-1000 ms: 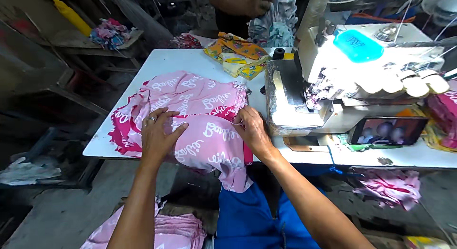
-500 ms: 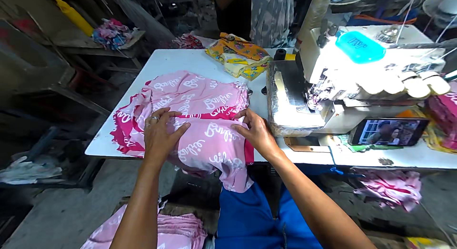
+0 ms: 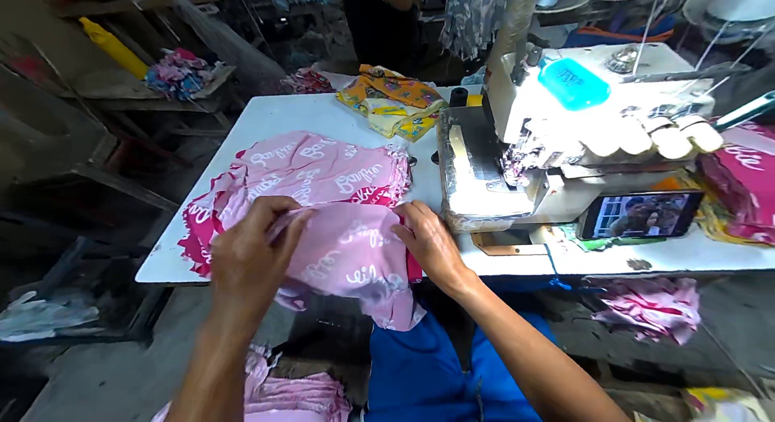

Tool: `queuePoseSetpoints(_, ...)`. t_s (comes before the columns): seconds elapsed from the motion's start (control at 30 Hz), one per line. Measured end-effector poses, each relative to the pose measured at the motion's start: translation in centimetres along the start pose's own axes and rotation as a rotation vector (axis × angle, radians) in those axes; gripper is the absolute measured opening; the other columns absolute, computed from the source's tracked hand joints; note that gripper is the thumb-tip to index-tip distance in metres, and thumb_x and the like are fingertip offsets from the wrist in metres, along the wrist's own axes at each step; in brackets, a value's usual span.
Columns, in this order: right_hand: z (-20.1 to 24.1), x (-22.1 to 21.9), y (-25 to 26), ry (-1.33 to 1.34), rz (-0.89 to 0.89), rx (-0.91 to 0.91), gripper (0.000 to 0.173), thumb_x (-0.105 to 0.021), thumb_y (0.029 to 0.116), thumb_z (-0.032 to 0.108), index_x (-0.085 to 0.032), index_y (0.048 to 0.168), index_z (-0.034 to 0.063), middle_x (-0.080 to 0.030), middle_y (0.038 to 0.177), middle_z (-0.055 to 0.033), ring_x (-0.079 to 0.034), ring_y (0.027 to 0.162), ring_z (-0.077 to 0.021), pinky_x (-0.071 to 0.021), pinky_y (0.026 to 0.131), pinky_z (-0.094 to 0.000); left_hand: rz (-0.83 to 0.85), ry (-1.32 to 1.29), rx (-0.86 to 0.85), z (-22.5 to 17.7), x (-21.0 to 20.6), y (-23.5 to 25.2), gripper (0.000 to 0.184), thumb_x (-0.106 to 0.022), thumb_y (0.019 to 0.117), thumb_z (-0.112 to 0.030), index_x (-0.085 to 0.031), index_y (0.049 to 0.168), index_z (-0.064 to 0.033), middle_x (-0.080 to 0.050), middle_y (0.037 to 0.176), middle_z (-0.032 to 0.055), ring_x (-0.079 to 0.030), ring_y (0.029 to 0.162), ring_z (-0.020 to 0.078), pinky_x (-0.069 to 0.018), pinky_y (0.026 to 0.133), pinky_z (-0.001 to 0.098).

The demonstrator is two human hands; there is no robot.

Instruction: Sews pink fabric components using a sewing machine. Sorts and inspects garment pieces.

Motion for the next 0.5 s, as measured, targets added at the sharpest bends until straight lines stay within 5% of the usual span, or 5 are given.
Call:
queuePoseSetpoints(0.07,0.3,1.4,-1.8,0.032,-0.014,0.007,0.019,-0.071,0.0952,0.019,-0.072,0.102,0.0008,-0.064,0.086,-0.0112,-0.062,0.068,-0.0216,-0.0553,0.062,-0.0397,-0.009,0.048,-0.014,-0.9,3.5,0.7,0.036,-0.061,0.1042,-0.025,-0.059,0.119,0.0073,-0.067,0.099,0.0249,-0.067,0.079,0.0297,-0.0547,0.072,0.0481)
queuePoseSetpoints(0.17,0.9,4.0,-5.1,0.123,-0.045,0.067,0.025,-0.071,0.0948,0.027,-0.074,0.093,0.0025,-0.062,0.075,-0.0050,-0.055,0.066,-0.0102,-0.0476,0.063,-0.0251,0.072,-0.107,-0.035,-2.8,6.0,2.1,0.032,-0.058,0.1035,-0.040,-0.058,0.119,-0.0110,-0.058,0.088,-0.0069,-0.052,0.070,-0.0073,-0.0446,0.063,0.0130)
queuePoseSetpoints(0.23,1.4,5.4,-7.2,0.182,-0.041,0.120,0.025,-0.072,0.0945,0.025,-0.075,0.093,0.0011,-0.066,0.085,-0.0073,-0.062,0.080,-0.0098,-0.0516,0.075,-0.0217,0.281,-0.294,-0.080,-6.9,4.6,3.1,0.022,-0.057,0.1019,-0.044,-0.056,0.111,-0.0241,-0.056,0.076,-0.0206,-0.050,0.062,-0.0164,-0.0420,0.056,0.0045)
queuePoseSetpoints(0.4,1.3,6.9,-12.1,0.241,-0.033,0.164,0.018,-0.070,0.0968,0.018,-0.072,0.098,0.0003,-0.071,0.096,-0.0083,-0.065,0.095,-0.0146,-0.0518,0.088,-0.0296,0.660,-0.344,-0.130,-12.2,0.4,4.4,0.022,-0.049,0.1045,-0.048,-0.055,0.109,-0.0277,-0.051,0.062,-0.0191,-0.047,0.050,-0.0105,-0.0378,0.044,0.0092)
queuePoseSetpoints(0.5,1.0,8.2,-14.2,0.355,-0.043,0.137,0.017,-0.068,0.0979,0.012,-0.070,0.103,-0.0037,-0.072,0.106,-0.0118,-0.068,0.104,-0.0131,-0.0547,0.096,-0.0258,0.794,-0.466,0.019,-14.6,0.0,5.0,0.007,-0.047,0.1066,-0.028,-0.051,0.108,-0.0221,-0.060,0.069,-0.0158,-0.056,0.057,-0.0088,-0.0447,0.049,0.0072)
Point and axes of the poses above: each hand's wrist, its own y-axis towards the middle knuckle, its own x-axis out of the back of the hand, z = x × y, the point moved 8 cm from there along y, towards the middle knuckle
